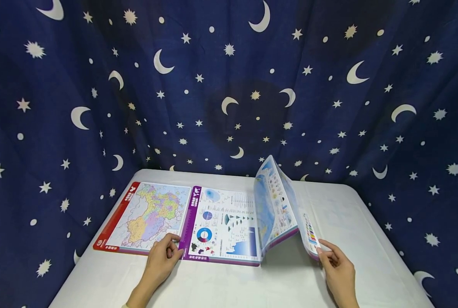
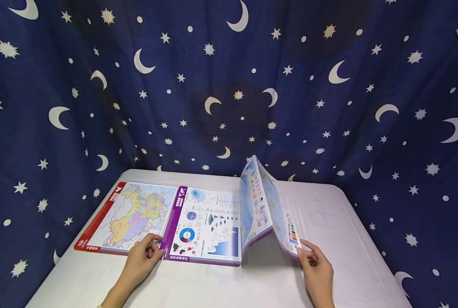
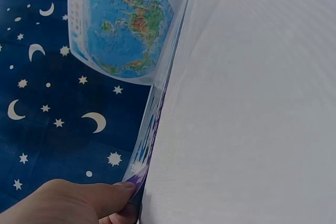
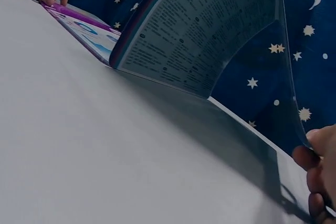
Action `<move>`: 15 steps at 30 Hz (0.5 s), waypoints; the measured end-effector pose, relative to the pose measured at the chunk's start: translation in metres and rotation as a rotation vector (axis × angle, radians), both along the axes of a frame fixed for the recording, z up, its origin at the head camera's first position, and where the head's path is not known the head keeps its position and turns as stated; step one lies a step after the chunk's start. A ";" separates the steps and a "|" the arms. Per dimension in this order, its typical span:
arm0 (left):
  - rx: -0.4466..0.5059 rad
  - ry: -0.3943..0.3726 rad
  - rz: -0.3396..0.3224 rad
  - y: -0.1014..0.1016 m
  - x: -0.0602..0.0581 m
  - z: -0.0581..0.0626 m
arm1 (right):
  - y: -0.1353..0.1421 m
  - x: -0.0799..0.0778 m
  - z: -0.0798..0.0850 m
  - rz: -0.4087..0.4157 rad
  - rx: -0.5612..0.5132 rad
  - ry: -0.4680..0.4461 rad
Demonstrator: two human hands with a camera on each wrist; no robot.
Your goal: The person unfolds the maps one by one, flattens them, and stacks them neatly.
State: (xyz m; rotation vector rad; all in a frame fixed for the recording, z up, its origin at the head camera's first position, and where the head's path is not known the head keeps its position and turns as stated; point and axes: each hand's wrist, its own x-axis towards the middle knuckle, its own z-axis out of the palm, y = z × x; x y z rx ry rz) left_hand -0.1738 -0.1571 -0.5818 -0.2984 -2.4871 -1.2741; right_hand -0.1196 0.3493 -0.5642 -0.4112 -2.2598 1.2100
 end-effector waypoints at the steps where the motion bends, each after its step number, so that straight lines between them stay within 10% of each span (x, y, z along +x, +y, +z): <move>1: -0.001 -0.001 0.001 0.000 0.000 0.000 | 0.002 0.001 0.000 -0.007 -0.006 -0.010; 15: -0.007 -0.001 0.008 0.001 -0.001 -0.001 | 0.031 0.010 0.001 -0.103 -0.076 -0.027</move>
